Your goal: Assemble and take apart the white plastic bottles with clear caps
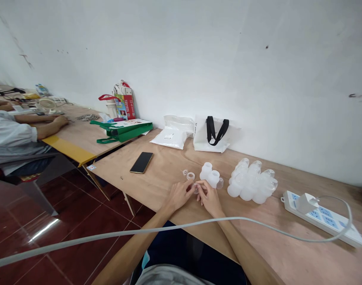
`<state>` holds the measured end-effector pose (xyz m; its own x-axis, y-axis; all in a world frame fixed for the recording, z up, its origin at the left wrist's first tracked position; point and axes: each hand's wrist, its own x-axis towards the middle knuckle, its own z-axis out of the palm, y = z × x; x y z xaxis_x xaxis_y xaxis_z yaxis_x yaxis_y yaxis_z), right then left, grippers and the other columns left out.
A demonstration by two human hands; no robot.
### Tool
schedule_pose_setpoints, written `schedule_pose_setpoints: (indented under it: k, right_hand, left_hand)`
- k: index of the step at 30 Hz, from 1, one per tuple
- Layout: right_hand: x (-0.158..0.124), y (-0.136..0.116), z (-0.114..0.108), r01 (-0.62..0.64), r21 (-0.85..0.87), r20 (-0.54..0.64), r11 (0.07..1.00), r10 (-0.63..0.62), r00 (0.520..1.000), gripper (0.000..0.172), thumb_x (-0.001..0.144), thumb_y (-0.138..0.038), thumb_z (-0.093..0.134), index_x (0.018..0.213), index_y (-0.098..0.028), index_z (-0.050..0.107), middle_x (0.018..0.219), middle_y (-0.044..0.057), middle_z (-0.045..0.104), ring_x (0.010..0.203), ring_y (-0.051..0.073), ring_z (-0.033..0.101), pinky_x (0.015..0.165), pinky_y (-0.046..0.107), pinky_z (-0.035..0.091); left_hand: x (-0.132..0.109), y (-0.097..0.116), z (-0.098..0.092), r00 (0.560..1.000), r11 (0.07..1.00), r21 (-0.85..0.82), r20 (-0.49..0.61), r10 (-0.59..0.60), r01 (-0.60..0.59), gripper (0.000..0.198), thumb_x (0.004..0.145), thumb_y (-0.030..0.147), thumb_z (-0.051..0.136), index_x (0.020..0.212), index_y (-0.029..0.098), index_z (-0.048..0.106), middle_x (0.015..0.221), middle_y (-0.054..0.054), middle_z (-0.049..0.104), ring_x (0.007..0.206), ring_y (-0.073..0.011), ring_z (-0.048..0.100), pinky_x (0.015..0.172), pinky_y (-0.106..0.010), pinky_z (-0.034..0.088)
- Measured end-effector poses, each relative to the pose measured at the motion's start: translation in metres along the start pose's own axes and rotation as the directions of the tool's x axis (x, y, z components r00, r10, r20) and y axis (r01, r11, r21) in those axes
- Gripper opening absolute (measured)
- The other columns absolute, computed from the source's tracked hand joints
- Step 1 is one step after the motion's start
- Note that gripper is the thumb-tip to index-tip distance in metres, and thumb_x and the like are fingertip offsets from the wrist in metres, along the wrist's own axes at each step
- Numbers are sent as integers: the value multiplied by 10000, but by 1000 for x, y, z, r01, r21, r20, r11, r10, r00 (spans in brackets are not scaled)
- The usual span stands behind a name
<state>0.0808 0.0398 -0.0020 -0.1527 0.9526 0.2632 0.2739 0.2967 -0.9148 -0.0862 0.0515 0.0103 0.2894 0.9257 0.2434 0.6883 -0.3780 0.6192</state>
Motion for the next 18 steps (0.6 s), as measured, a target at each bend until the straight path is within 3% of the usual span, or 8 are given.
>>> schedule_pose_setpoints:
  k: [7, 13, 18]
  right_hand:
    - [0, -5, -2, 14, 26, -70, 1000, -12, 997, 303, 970, -488, 507, 1044, -223, 635, 830, 31, 711, 518, 132, 584, 390, 222, 418]
    - [1, -2, -3, 25, -8, -48, 1000, -25, 999, 254, 923, -391, 554, 1109, -230, 619, 895, 39, 706, 663, 166, 633, 435, 222, 445]
    - [2, 4, -3, -4, -2, -83, 1000, 4, 997, 241, 929, -435, 548, 1080, -248, 553, 949, 49, 701, 682, 177, 632, 417, 230, 449]
  left_hand:
    - [-2, 3, -3, 1000, 1000, -10, -3, -17, 17, 332, 1008, 496, 453, 875, 229, 600, 676, 32, 637, 607, -157, 593, 582, -252, 308]
    - [-3, 6, -6, 999, 998, -50, 8, -39, 39, 276, 992, 487, 489, 942, 238, 596, 729, 35, 666, 648, -165, 627, 602, -252, 351]
    - [-3, 12, -11, 998, 997, -68, 37, -41, 44, 392, 1016, 574, 414, 955, 243, 615, 801, 23, 710, 705, -181, 659, 645, -267, 384]
